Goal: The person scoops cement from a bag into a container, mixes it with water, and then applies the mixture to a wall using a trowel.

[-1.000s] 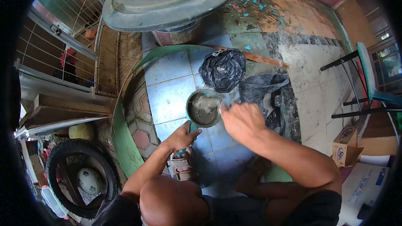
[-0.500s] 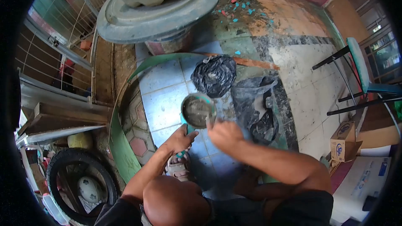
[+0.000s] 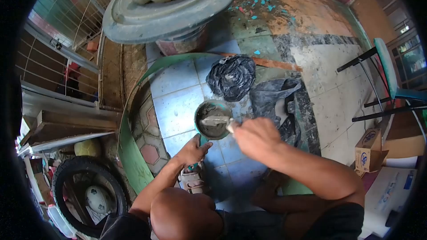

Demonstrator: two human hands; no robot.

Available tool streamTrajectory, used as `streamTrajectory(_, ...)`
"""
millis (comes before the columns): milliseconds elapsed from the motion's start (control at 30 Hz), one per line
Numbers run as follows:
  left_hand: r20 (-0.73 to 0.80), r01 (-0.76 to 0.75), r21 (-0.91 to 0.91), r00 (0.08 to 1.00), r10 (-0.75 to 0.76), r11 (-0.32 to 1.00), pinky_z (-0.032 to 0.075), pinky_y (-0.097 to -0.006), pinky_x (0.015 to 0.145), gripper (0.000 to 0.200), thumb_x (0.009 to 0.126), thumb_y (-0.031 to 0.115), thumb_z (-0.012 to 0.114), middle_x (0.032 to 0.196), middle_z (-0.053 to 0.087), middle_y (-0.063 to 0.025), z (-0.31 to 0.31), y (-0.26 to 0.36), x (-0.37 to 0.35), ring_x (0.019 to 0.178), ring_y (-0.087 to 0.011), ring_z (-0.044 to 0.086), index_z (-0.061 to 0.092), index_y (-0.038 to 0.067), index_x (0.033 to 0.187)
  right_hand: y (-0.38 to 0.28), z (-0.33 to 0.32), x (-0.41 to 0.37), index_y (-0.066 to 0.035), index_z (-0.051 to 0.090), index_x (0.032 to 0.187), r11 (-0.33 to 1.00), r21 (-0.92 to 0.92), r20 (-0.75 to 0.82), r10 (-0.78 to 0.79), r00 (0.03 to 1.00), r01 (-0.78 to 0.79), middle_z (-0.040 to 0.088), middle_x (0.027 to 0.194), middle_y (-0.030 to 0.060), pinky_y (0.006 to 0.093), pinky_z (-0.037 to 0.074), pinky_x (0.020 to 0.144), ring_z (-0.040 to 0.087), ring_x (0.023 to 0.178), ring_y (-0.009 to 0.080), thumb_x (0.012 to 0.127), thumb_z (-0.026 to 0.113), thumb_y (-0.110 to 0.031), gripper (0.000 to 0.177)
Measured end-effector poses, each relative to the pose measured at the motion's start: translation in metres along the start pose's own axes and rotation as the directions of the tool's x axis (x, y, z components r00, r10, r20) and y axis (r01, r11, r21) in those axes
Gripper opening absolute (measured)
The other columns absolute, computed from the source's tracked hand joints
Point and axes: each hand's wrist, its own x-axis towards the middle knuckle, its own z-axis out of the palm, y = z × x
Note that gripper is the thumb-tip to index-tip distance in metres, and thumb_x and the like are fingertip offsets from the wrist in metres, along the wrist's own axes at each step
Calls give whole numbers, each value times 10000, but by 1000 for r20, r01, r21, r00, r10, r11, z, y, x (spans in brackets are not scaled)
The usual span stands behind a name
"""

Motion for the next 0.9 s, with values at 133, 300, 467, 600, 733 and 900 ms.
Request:
streamTrajectory(133,12,35,51,999,-35,998,477,-334,516,382,1034,323,639,697,576,-70,8,-7,0,557,-155,559,471,-19,1057,-12,9,-5,-40,662,1257,999,25,34,-28,999,27,731,883,202,515,575,691,742,792,371,953,532,-133,343)
streamTrajectory(300,25,-51,-5,998,51,999,477,-351,506,445,1034,322,641,664,575,-87,8,-15,3,555,-170,578,449,-66,1137,4,19,30,-28,670,1271,996,50,72,67,995,-71,749,916,191,499,584,741,752,858,354,990,508,-131,340)
streamTrajectory(467,3,-6,-5,1000,6,1000,467,-339,538,348,1037,312,643,735,582,-46,12,-22,5,587,-137,541,491,-1,1048,3,-3,22,-33,737,1136,997,-33,4,70,998,-70,755,880,177,489,593,689,756,813,351,984,514,-129,287)
streamTrajectory(600,-4,-1,47,1000,2,999,460,-323,529,341,1044,308,630,717,571,-42,14,1,7,584,-134,540,489,-2,1043,-11,62,37,-31,745,1069,988,-151,24,45,999,-41,765,906,172,480,600,687,764,812,325,931,540,-96,255)
streamTrajectory(733,46,-23,-86,999,27,996,471,-335,515,339,1046,289,620,700,561,-52,6,-8,5,572,-143,549,481,-17,1085,-12,30,-1,-27,723,1088,998,-59,63,-3,998,7,760,899,184,486,591,644,765,803,320,917,555,-118,255)
streamTrajectory(900,-3,-7,16,1000,7,1000,474,-314,515,303,1049,284,617,721,560,-34,17,-4,2,566,-122,531,492,9,1033,-1,36,30,4,728,1053,997,-43,4,63,998,-63,750,831,180,472,593,644,762,778,334,965,528,-154,270)
